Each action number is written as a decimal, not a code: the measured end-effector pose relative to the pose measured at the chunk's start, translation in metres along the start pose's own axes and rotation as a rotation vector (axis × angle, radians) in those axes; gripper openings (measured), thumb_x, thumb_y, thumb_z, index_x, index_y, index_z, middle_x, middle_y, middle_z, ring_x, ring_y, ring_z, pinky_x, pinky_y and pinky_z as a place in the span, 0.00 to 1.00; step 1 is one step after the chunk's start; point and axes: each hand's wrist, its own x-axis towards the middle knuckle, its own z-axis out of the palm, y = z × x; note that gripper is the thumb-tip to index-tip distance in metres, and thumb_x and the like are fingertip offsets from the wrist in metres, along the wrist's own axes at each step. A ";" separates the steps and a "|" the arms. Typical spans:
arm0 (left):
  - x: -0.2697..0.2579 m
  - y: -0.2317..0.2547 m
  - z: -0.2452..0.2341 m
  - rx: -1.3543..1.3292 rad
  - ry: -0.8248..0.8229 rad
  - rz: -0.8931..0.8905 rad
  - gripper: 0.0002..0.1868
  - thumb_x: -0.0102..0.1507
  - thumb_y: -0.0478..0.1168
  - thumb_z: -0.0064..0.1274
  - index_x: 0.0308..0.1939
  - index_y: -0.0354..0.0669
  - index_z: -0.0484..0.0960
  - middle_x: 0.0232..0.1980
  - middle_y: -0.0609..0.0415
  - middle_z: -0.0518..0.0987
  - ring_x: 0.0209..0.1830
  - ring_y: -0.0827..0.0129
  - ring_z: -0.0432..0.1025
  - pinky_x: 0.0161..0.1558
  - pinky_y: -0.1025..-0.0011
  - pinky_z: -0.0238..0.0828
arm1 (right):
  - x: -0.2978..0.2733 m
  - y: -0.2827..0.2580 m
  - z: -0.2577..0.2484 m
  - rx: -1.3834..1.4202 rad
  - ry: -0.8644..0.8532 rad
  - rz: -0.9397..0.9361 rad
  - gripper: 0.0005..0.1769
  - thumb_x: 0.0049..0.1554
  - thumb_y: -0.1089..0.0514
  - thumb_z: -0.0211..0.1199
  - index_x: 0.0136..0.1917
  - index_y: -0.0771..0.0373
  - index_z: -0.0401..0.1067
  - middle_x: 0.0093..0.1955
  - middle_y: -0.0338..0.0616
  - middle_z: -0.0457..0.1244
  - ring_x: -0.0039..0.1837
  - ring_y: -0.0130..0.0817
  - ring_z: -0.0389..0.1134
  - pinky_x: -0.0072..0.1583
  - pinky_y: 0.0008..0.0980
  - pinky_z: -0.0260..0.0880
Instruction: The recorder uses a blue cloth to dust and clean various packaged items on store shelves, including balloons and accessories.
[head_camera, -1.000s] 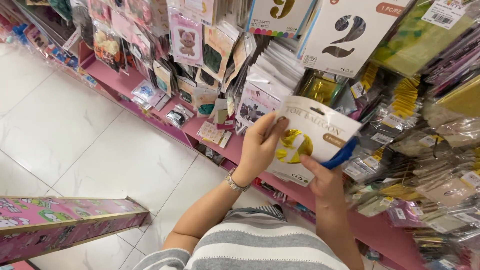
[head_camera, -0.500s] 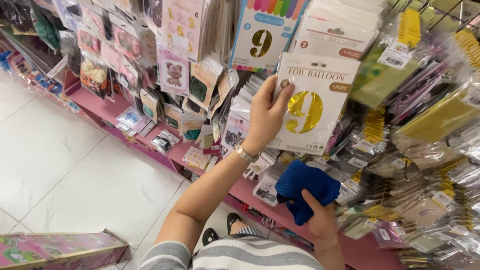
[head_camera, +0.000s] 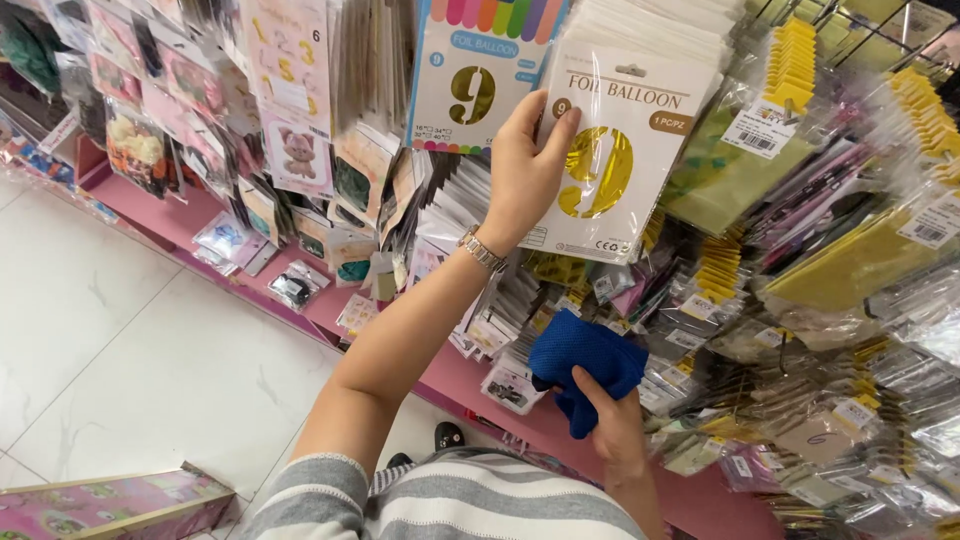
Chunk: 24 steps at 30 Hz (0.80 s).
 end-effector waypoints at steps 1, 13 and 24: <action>0.000 0.000 -0.001 0.051 0.003 -0.001 0.13 0.70 0.38 0.55 0.53 0.32 0.79 0.37 0.58 0.81 0.34 0.84 0.69 0.36 0.77 0.70 | 0.002 -0.003 0.000 0.004 0.011 0.010 0.22 0.53 0.65 0.68 0.62 0.66 0.72 0.52 0.46 0.71 0.49 0.40 0.74 0.49 0.41 0.76; -0.003 -0.001 -0.007 0.408 0.126 0.140 0.18 0.68 0.43 0.59 0.56 0.34 0.77 0.44 0.48 0.81 0.37 0.65 0.75 0.42 0.71 0.72 | 0.050 0.024 -0.012 -0.024 -0.092 0.060 0.19 0.56 0.63 0.69 0.60 0.69 0.73 0.49 0.50 0.70 0.47 0.41 0.73 0.47 0.40 0.74; 0.040 -0.011 -0.093 0.910 0.500 0.448 0.28 0.65 0.38 0.63 0.66 0.36 0.71 0.61 0.40 0.71 0.62 0.46 0.66 0.63 0.57 0.64 | 0.065 0.028 0.022 -0.047 -0.126 0.175 0.21 0.53 0.67 0.69 0.60 0.69 0.73 0.52 0.49 0.71 0.48 0.42 0.74 0.47 0.41 0.77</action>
